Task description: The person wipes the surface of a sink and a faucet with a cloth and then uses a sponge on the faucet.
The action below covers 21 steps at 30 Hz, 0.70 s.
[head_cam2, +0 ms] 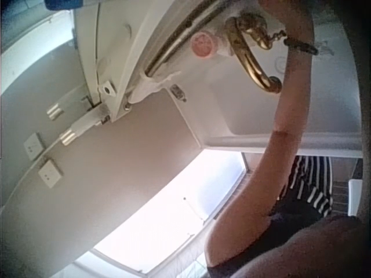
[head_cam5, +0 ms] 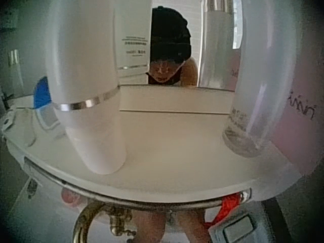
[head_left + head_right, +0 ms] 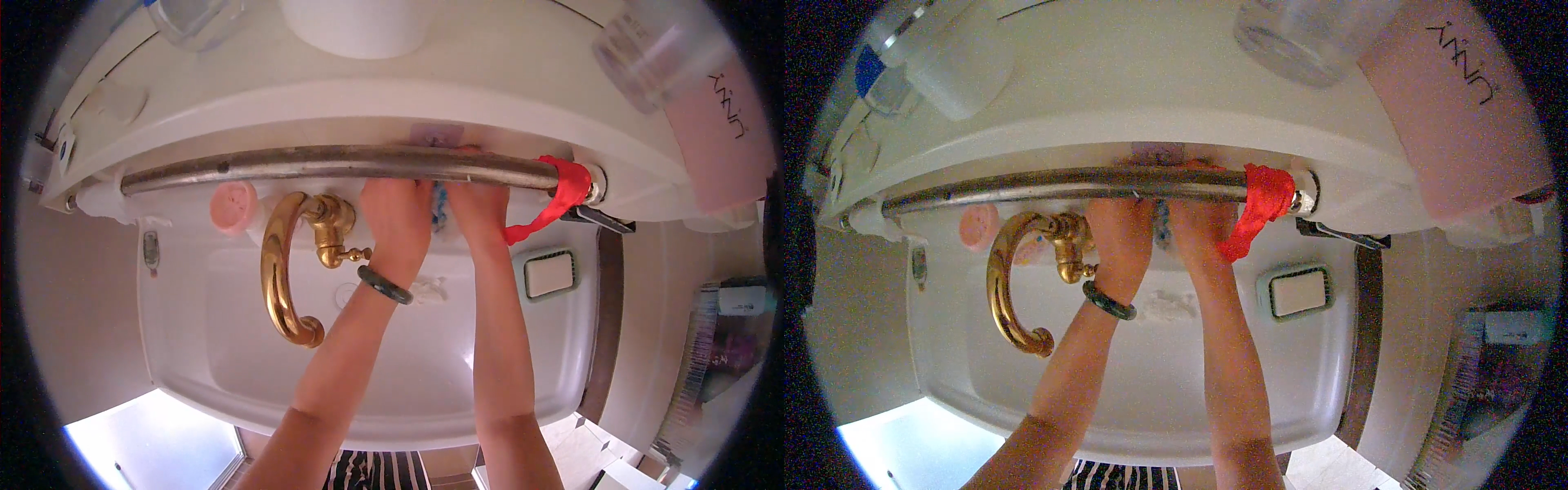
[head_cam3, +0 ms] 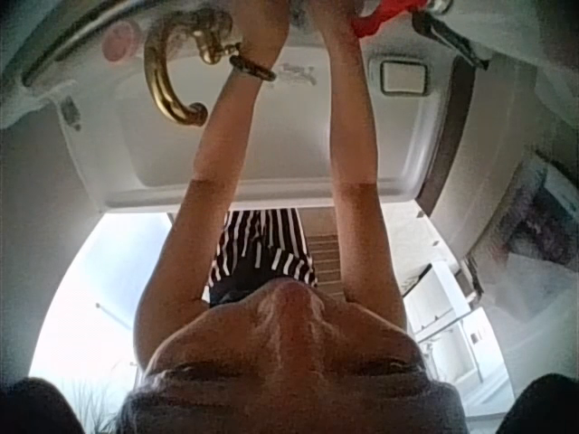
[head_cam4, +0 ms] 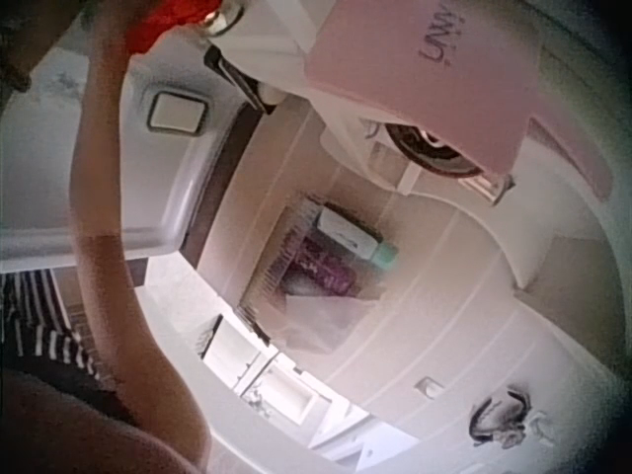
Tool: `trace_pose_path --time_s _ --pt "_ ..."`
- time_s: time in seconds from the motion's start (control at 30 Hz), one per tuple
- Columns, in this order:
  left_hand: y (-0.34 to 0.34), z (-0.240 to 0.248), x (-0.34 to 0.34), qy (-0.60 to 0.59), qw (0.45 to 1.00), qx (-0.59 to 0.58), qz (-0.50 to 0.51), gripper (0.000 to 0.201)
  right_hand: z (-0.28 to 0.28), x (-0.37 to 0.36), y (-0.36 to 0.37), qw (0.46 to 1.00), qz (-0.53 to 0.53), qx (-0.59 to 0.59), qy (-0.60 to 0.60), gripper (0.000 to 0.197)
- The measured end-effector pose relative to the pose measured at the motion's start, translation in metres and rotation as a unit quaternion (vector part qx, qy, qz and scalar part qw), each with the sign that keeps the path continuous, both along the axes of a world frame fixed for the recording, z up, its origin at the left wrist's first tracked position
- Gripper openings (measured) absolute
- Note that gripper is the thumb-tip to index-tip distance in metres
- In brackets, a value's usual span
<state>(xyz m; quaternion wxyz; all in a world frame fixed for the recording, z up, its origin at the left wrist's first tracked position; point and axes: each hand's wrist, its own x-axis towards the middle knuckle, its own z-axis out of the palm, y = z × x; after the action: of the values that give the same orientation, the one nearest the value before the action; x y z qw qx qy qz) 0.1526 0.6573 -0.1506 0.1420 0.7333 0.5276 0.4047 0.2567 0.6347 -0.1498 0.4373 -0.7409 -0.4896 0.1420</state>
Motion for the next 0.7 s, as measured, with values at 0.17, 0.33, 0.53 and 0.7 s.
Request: trace_pose_path --time_s 0.17,0.33,0.53,0.7 --pt "-0.013 0.002 0.003 0.015 0.999 -0.047 -0.003 0.013 -0.003 0.000 -0.013 0.996 -0.061 0.026 0.060 0.028" --pt "-0.052 0.004 -0.009 -0.125 0.988 -0.076 -0.050 0.025 -0.004 -0.008 -0.051 0.969 -0.078 -0.013 0.235 0.035" --pt "-0.152 -0.008 -0.069 -0.101 0.974 -0.106 -0.171 0.043 -0.064 -0.043 -0.150 0.945 -0.187 0.031 0.267 0.030" --pt "-0.211 -0.023 -0.117 -0.103 0.952 -0.226 -0.177 0.040 -0.070 -0.065 -0.153 0.954 -0.115 0.022 0.276 0.038"
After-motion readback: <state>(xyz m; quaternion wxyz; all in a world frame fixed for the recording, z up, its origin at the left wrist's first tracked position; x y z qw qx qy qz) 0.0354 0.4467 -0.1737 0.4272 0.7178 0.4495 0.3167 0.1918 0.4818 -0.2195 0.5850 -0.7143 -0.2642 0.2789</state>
